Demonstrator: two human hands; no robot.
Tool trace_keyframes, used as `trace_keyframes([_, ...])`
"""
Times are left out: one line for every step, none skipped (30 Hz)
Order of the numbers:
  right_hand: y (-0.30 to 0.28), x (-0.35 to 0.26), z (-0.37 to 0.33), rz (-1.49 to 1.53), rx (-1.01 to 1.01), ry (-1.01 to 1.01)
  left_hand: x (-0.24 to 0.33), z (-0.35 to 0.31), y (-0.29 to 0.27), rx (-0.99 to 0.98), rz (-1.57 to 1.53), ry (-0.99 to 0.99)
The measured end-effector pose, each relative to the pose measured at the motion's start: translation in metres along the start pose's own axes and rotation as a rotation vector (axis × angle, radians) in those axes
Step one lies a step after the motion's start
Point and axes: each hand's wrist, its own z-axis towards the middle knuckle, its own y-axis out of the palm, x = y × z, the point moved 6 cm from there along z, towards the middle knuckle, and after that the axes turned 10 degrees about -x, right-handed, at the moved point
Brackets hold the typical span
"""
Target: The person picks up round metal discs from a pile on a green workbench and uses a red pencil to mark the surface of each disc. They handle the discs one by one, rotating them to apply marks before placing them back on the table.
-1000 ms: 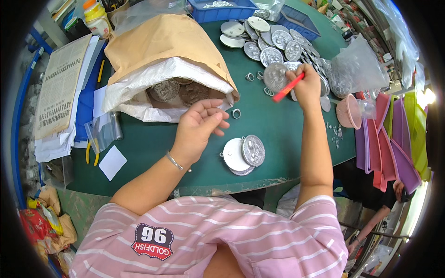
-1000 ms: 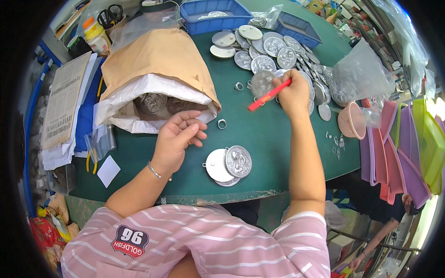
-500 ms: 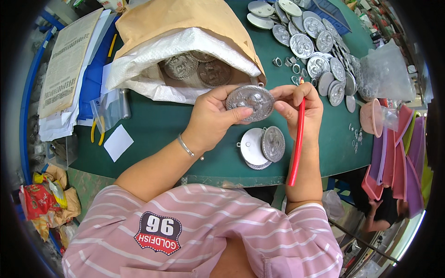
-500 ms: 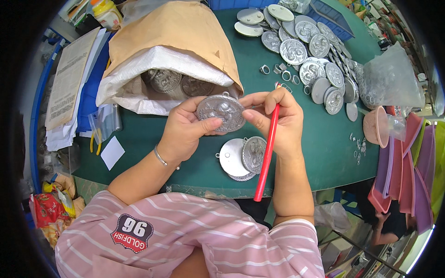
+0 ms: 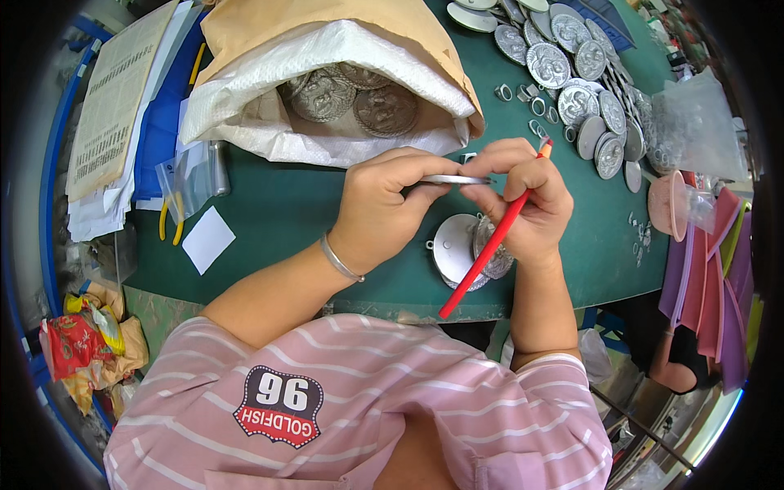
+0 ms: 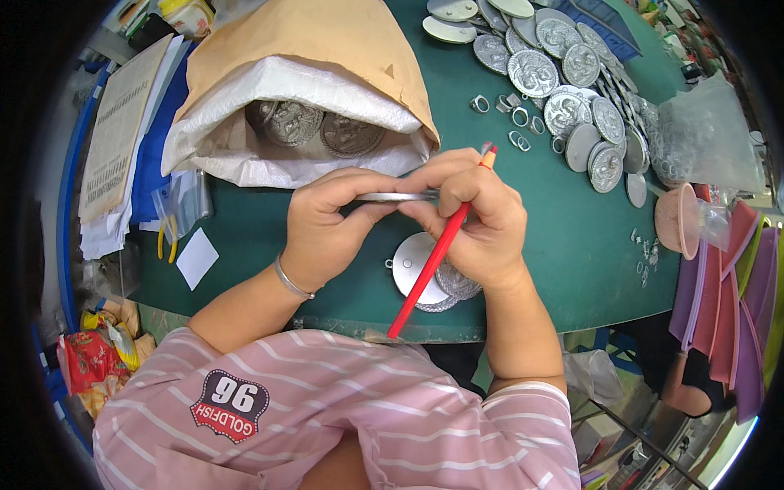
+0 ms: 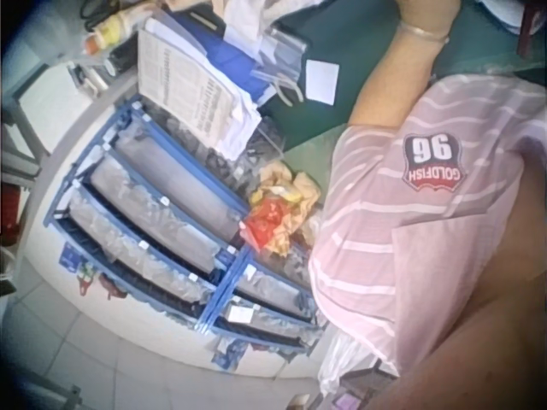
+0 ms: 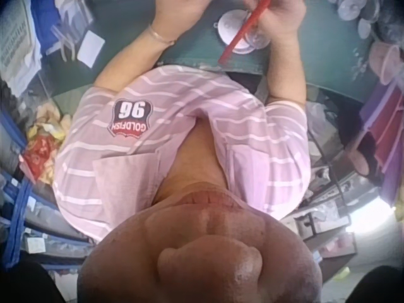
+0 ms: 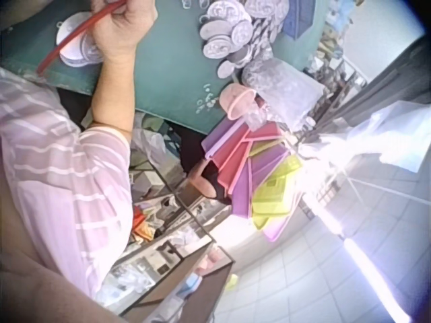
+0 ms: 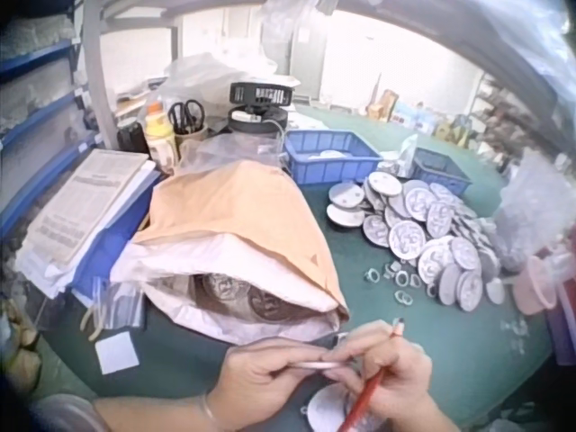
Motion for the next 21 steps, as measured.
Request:
trace_keyframes([-0.001, 0.001, -0.001, 0.023, 0.034, 0.018, -0.001, -0.001, 0.000, 0.035, -0.059, -0.047])
trace_keyframes([-0.003, 0.003, -0.003, 0.069, 0.064, 0.040, -0.002, -0.001, 0.001, 0.070, -0.117, -0.095])
trace_keyframes([-0.006, 0.006, -0.005, 0.110, 0.095, 0.062, -0.004, -0.002, 0.002, 0.103, -0.177, -0.138])
trace_keyframes([-0.009, 0.008, -0.007, 0.152, 0.126, 0.083, -0.002, -0.002, 0.000, 0.111, -0.159, -0.105])
trace_keyframes([-0.009, 0.009, -0.006, 0.204, 0.130, 0.099, -0.001, -0.002, -0.002, 0.120, -0.141, -0.071])
trace_keyframes([-0.010, 0.010, -0.007, 0.225, 0.134, 0.102, 0.000, -0.002, -0.004, 0.129, -0.123, -0.039])
trace_keyframes([-0.010, 0.012, -0.007, 0.245, 0.138, 0.104, 0.002, -0.002, -0.005, 0.124, -0.097, -0.031])
trace_keyframes([-0.009, 0.014, -0.007, 0.265, 0.142, 0.107, 0.005, -0.002, -0.006, 0.119, -0.071, -0.023])
trace_keyframes([-0.009, 0.014, -0.007, 0.259, 0.134, 0.102, 0.007, -0.001, -0.006, 0.115, -0.046, -0.014])
trace_keyframes([-0.009, 0.015, -0.007, 0.253, 0.127, 0.097, 0.006, -0.002, -0.006, 0.119, -0.037, -0.005])
trace_keyframes([-0.009, 0.015, -0.007, 0.246, 0.119, 0.092, 0.005, -0.002, -0.007, 0.121, -0.029, 0.004])
trace_keyframes([-0.009, 0.015, -0.007, 0.243, 0.116, 0.095, 0.005, -0.003, -0.007, 0.125, -0.020, 0.012])
trace_keyframes([-0.009, 0.015, -0.007, 0.240, 0.113, 0.098, 0.004, -0.003, -0.006, 0.108, -0.038, -0.013])
trace_keyframes([-0.009, 0.015, -0.007, 0.236, 0.110, 0.102, 0.003, -0.003, -0.005, 0.091, -0.055, -0.038])
trace_keyframes([-0.009, 0.017, -0.008, 0.262, 0.116, 0.158, 0.002, -0.003, -0.004, 0.074, -0.072, -0.064])
trace_keyframes([-0.008, 0.018, -0.009, 0.288, 0.123, 0.215, -0.004, -0.004, -0.001, 0.064, -0.228, -0.145])
trace_keyframes([-0.008, 0.020, -0.010, 0.314, 0.129, 0.272, -0.011, -0.006, 0.003, 0.053, -0.383, -0.226])
trace_keyframes([-0.007, 0.020, -0.010, 0.329, 0.130, 0.289, -0.017, -0.008, 0.008, 0.041, -0.538, -0.306])
trace_keyframes([-0.007, 0.021, -0.010, 0.345, 0.131, 0.306, -0.018, -0.008, 0.009, 0.030, -0.558, -0.317])
trace_keyframes([-0.007, 0.021, -0.010, 0.361, 0.132, 0.324, -0.019, -0.007, 0.009, 0.018, -0.578, -0.327])
trace_keyframes([-0.006, 0.021, -0.010, 0.374, 0.134, 0.341, -0.020, -0.007, 0.010, 0.008, -0.599, -0.337])
